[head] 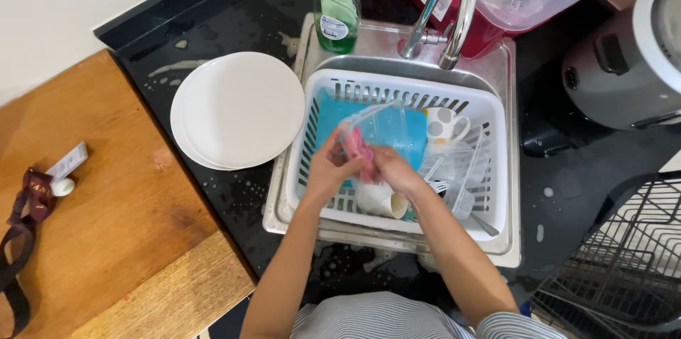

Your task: Washing various dishes including plates, mugs, and plastic containers in a kitchen sink using a sponge.

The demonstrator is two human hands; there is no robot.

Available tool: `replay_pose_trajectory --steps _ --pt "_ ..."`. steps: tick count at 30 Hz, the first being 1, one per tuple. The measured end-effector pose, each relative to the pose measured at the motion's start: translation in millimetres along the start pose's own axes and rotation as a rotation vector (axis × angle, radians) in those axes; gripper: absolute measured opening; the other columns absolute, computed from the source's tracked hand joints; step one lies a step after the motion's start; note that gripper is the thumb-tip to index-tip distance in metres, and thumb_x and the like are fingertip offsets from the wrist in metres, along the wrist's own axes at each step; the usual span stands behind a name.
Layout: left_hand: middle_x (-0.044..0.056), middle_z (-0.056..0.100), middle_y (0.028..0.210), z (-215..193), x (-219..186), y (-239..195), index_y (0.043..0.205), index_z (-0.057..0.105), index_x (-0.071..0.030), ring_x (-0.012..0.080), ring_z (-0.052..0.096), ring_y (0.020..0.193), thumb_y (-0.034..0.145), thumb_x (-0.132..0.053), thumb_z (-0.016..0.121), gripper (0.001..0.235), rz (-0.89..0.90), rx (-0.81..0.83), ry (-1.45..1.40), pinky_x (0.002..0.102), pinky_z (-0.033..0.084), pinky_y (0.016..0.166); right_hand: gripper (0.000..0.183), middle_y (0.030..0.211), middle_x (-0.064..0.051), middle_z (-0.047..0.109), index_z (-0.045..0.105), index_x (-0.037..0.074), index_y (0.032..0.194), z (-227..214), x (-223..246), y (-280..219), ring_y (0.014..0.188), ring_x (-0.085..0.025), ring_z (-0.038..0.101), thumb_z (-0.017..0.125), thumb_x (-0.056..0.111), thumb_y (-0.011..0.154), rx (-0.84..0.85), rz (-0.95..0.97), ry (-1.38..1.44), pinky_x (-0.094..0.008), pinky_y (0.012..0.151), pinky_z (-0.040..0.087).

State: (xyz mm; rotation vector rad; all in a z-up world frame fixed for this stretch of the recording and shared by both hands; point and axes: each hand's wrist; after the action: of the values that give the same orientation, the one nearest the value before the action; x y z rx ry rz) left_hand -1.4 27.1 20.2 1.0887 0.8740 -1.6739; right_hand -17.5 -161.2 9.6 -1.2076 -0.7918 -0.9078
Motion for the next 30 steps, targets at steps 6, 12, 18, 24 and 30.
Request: replay_pose_trajectory --steps 6,12,18,24,30 --pt "0.011 0.066 0.132 -15 -37 12 0.149 0.045 -0.003 0.0157 0.070 0.100 0.082 0.003 0.076 0.074 0.005 -0.104 -0.073 0.031 0.060 0.085 0.031 0.102 -0.013 0.066 0.072 0.007 0.115 -20 15 -22 0.098 -0.022 0.064 0.050 0.030 0.114 0.370 -0.361 -0.769 -0.035 0.088 0.055" --pt "0.016 0.067 0.125 -2 -25 11 0.145 0.050 0.001 0.0165 0.069 0.099 0.086 -0.002 0.079 0.066 0.069 -0.362 -0.055 0.030 0.060 0.071 0.067 0.125 -0.020 0.062 0.054 0.003 0.135 55 73 -74 0.112 -0.039 0.059 0.083 0.027 0.080 0.010 -0.563 -0.892 -0.048 0.097 0.045" --pt "0.017 0.056 0.134 21 -76 -8 0.151 0.031 -0.008 0.0232 0.069 0.098 0.079 -0.015 0.082 0.089 -0.064 -0.457 0.086 0.032 0.058 0.065 0.043 0.108 -0.008 0.077 0.065 0.014 0.121 36 52 -61 0.103 -0.030 0.072 0.078 0.015 0.080 -0.203 -0.615 -1.037 -0.047 0.100 0.044" --pt "0.028 0.053 0.141 -19 -97 -10 0.145 0.053 -0.002 0.0471 0.052 0.130 0.082 -0.017 0.090 0.075 0.560 -0.133 0.937 0.046 0.044 0.104 0.028 0.098 -0.008 0.078 0.068 0.012 0.112 -8 99 -71 0.093 -0.022 0.079 0.075 0.006 0.086 0.183 -0.441 -0.728 -0.037 0.084 0.060" --pt "0.009 0.072 0.106 -27 -110 -19 0.105 0.073 -0.004 0.0214 0.068 0.100 0.090 -0.011 0.079 0.017 0.264 0.020 0.630 0.033 0.053 0.092 0.039 0.114 -0.012 0.070 0.064 0.012 0.120 -34 94 -61 0.109 -0.028 0.071 0.072 0.002 0.083 0.036 -0.644 -0.702 -0.038 0.095 0.056"
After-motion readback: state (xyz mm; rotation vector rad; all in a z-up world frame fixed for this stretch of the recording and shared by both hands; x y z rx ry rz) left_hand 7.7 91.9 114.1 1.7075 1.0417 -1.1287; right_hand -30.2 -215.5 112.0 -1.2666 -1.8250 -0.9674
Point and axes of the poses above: each hand's wrist, its own y-axis towards the middle knuckle, its own z-axis out of the palm, x = y × z
